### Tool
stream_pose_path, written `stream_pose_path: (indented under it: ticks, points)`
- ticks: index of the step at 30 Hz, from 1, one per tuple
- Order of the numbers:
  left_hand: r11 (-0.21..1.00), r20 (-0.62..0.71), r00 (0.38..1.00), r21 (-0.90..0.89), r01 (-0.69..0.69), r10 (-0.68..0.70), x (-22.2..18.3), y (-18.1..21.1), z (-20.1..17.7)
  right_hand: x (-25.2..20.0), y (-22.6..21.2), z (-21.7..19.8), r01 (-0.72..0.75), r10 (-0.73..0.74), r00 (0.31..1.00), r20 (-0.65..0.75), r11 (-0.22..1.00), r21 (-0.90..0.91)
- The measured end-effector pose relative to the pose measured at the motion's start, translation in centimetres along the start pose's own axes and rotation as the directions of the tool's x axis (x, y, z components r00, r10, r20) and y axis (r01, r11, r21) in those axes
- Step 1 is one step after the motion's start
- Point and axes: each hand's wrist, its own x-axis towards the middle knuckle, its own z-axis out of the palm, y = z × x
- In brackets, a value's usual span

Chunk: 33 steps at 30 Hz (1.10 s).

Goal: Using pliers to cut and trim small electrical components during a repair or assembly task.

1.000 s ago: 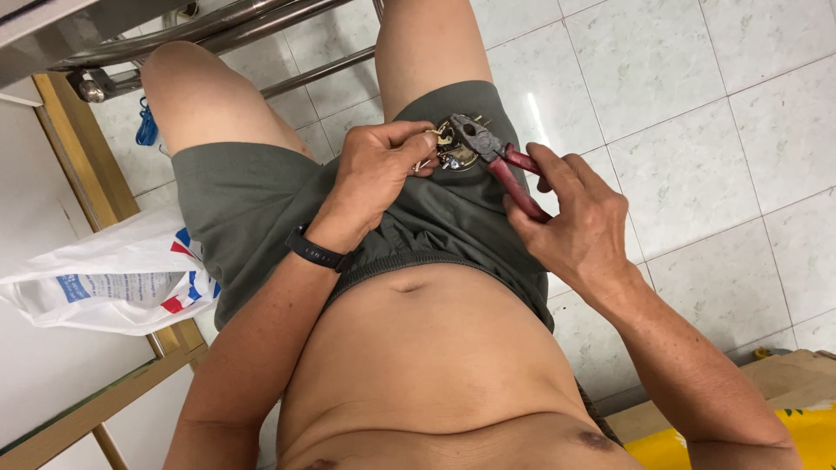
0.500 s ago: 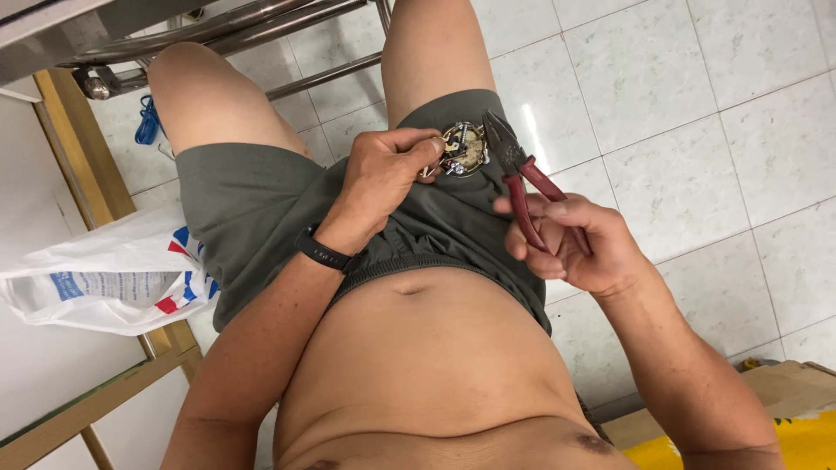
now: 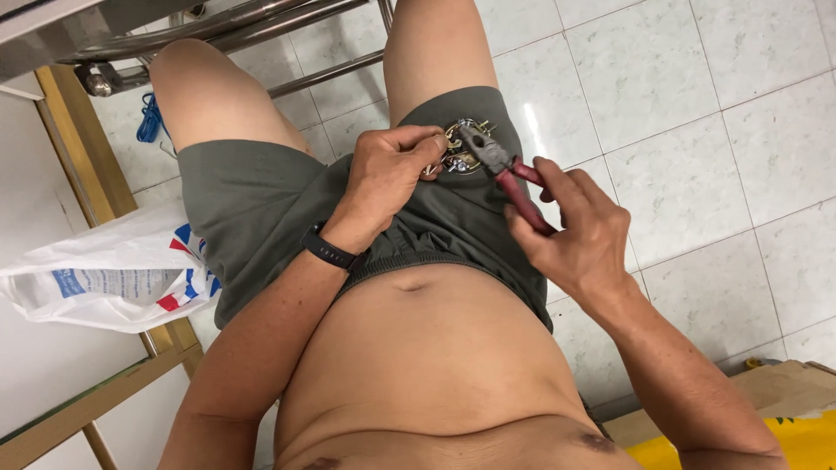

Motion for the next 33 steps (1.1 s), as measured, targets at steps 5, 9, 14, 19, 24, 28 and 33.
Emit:
stream_pose_path:
  ticks: [5,9,14,19,24,28,33]
  points:
    - [1.0,-0.002,1.0,0.018,-0.003,0.003,0.7,-1.6,-0.2,-0.1,-0.5,0.4,0.032,-0.029,0.999,0.042,0.998,-0.058]
    - [0.999,0.006,0.999,-0.004,0.033,-0.033,1.3,-2.3,-0.5,0.4,-1.3,0.0,0.004,-0.004,1.0,0.03,1.0,-0.004]
    - [0.993,0.024,0.997,-0.093,0.079,-0.077,1.3,-2.8,-0.5,0.8,-1.9,0.3,0.076,-0.076,0.997,-0.026,0.997,-0.001]
    - [0.989,0.027,0.994,-0.1,0.109,-0.106,0.9,-2.3,-0.6,0.8,-2.4,-0.1,0.094,-0.093,0.995,-0.045,0.995,0.018]
    - [0.99,0.045,0.996,-0.115,0.084,-0.08,1.1,-2.4,-0.5,0.0,-1.1,1.9,0.091,-0.092,0.996,0.005,0.985,-0.144]
    - [0.995,0.04,0.996,-0.068,0.077,-0.074,0.8,-3.2,-0.7,0.4,-2.8,0.3,0.058,-0.056,0.997,-0.052,0.998,0.034]
    - [0.992,0.053,0.997,-0.112,0.057,-0.052,0.8,-2.5,-0.6,0.1,-1.8,1.3,0.034,-0.026,0.998,0.051,0.985,-0.171]
